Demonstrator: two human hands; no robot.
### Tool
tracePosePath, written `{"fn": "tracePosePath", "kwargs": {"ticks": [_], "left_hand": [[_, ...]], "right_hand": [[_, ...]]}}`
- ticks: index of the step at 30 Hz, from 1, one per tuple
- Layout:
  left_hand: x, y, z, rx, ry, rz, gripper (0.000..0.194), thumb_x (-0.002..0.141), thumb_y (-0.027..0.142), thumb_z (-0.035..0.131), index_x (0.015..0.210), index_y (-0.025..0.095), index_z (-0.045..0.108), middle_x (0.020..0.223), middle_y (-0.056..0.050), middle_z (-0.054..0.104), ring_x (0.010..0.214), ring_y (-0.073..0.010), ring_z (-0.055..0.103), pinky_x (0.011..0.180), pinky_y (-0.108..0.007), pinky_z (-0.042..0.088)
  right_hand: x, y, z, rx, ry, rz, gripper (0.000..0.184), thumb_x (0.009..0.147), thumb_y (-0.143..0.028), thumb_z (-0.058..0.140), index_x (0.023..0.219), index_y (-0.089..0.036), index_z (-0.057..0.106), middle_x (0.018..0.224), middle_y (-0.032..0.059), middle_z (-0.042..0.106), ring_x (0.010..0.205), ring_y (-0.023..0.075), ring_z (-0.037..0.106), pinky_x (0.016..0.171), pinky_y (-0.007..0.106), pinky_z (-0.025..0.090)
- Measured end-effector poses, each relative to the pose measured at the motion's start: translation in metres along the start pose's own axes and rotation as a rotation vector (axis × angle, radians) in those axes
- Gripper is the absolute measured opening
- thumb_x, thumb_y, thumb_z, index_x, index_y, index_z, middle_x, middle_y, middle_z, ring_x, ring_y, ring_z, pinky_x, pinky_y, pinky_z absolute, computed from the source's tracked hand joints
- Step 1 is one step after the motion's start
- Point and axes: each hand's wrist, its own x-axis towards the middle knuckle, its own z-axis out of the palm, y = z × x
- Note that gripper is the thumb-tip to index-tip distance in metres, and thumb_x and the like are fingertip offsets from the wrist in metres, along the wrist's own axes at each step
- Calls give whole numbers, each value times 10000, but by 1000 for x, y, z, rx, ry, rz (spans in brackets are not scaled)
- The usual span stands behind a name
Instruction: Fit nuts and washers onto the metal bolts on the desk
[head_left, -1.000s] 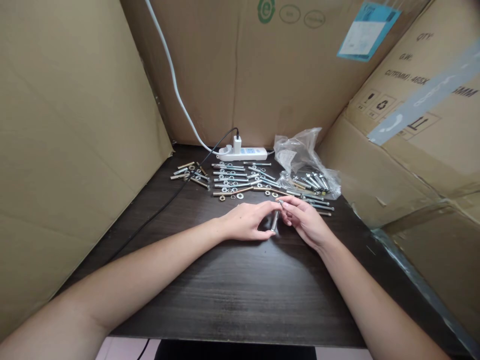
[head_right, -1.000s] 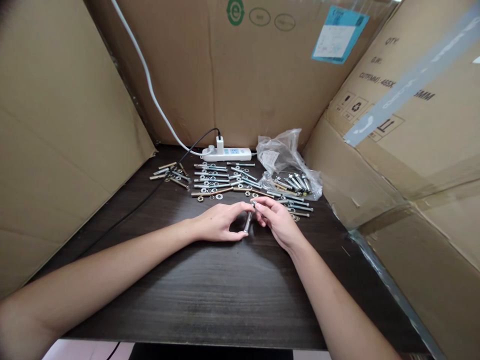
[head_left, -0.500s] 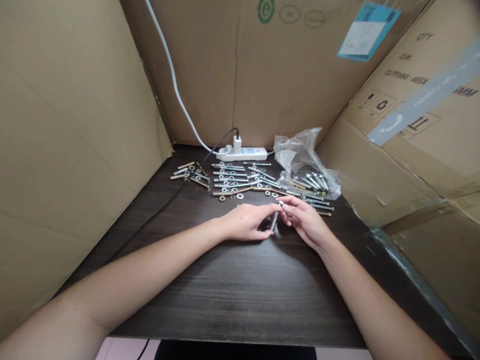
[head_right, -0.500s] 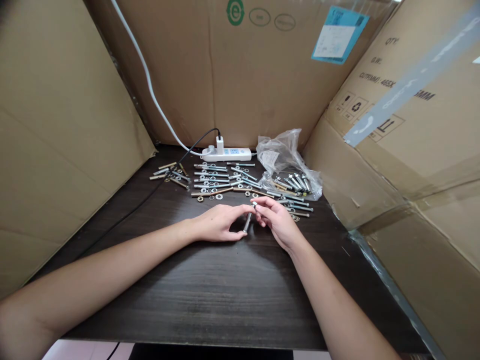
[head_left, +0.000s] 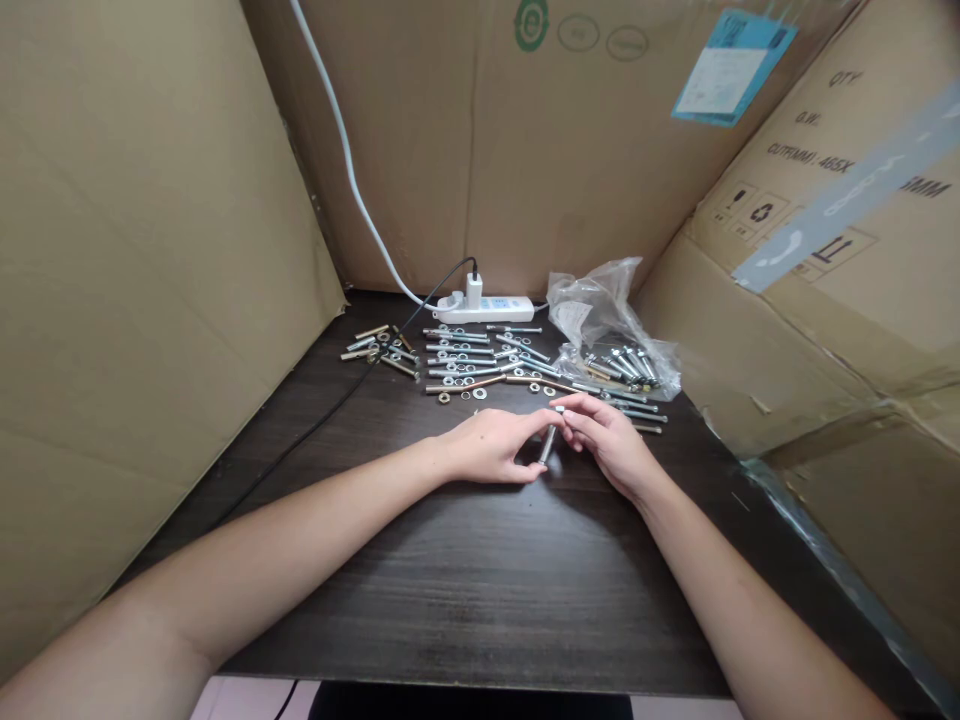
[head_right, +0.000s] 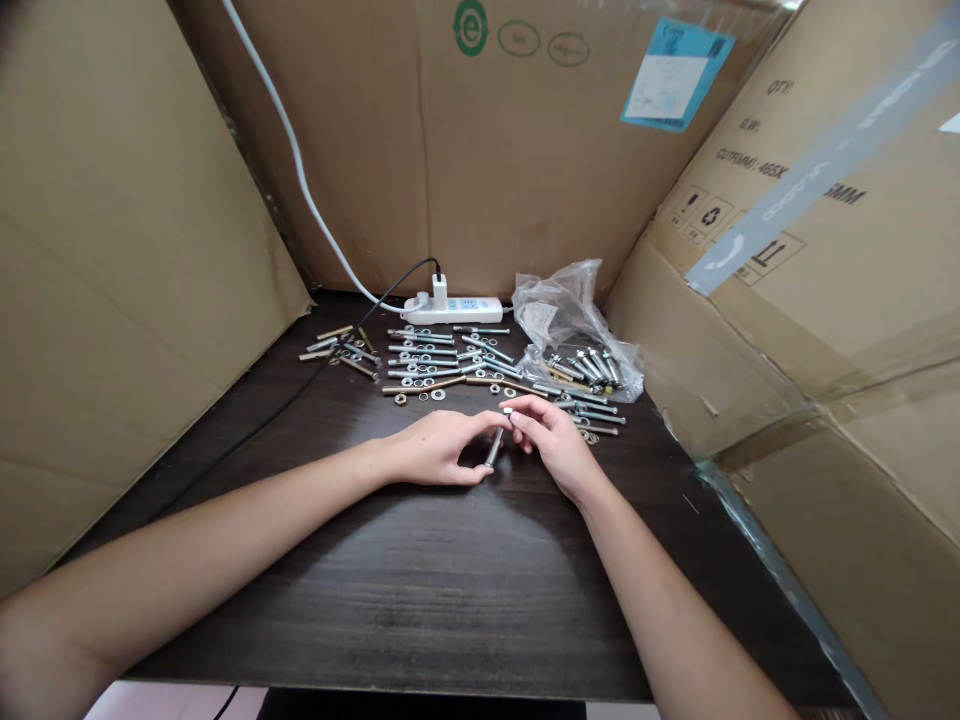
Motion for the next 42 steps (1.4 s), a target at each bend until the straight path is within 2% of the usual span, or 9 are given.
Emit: {"fn": "tracePosePath", "kwargs": {"ticks": [8, 12, 17, 20, 28, 32, 34, 38, 42], "left_hand": [[0, 1, -1, -5, 26, -16, 505, 794, 340, 584, 1251, 271, 380, 924, 15, 649, 715, -161, 627, 670, -249, 455], [0, 2, -1, -1, 22, -22, 524, 792, 339, 589, 1265, 272, 373, 898, 20, 642, 715, -158, 620, 665, -243, 452], [-1, 1, -1, 11, 6, 3, 545, 795, 347, 594, 1282, 256, 364, 916, 5, 645, 776, -174, 627, 689, -247, 448], [-1, 1, 0, 7, 9, 6, 551, 796, 359, 595, 1285, 255, 363, 921, 2, 647, 785, -177, 631, 698, -250, 449], [-1, 2, 0, 10, 22, -10, 559, 795, 344, 585, 1296, 259, 351, 955, -8, 647, 792, -189, 637, 692, -266, 461], [-2, 1, 0, -42, 55, -30, 583, 801, 315, 580, 1312, 261, 303, 1007, 1, 641, 721, -153, 629, 669, -256, 457], [-1, 0, 1, -46, 86, -49, 512, 800, 345, 596, 1247, 243, 367, 1006, -2, 641, 742, -152, 627, 672, -252, 451], [1, -4, 2, 35, 69, -12, 216, 862, 400, 531, 954, 205, 543, 906, 2, 646, 768, -151, 608, 693, -251, 429], [3, -5, 2, 106, 69, -5, 224, 921, 361, 435, 875, 189, 571, 854, 0, 638, 743, -144, 584, 706, -255, 409]], "right_hand": [[0, -2, -3, -217, 85, -76, 320, 815, -400, 598, 1025, -183, 704, 654, 3, 597, 554, 120, 474, 538, 268, 391], [-2, -4, -1, -316, 133, -142, 300, 817, -398, 600, 999, -192, 721, 666, 13, 633, 592, 142, 532, 580, 286, 431], [-4, -6, 0, -403, 121, -241, 255, 828, -381, 590, 960, -212, 728, 824, 48, 692, 708, 187, 610, 664, 327, 481], [-4, -7, 0, -437, 109, -254, 249, 830, -376, 587, 964, -219, 726, 861, 53, 704, 735, 201, 626, 674, 337, 490], [-5, -6, -1, -397, 133, -202, 247, 825, -379, 597, 968, -215, 715, 888, 55, 718, 780, 216, 646, 667, 336, 501], [-4, -8, 0, -341, 160, -173, 228, 812, -381, 617, 928, -204, 701, 778, 41, 699, 688, 194, 633, 621, 320, 489], [-3, -10, 1, -306, 177, -162, 213, 801, -380, 633, 903, -203, 693, 740, 31, 679, 650, 178, 613, 605, 311, 479], [-1, -10, -1, -192, 197, -155, 177, 790, -374, 654, 853, -209, 662, 779, 26, 662, 636, 147, 582, 563, 274, 450], [1, -5, -5, -72, 229, -179, 158, 785, -353, 671, 819, -207, 620, 760, 15, 623, 639, 128, 565, 540, 244, 430]]}}
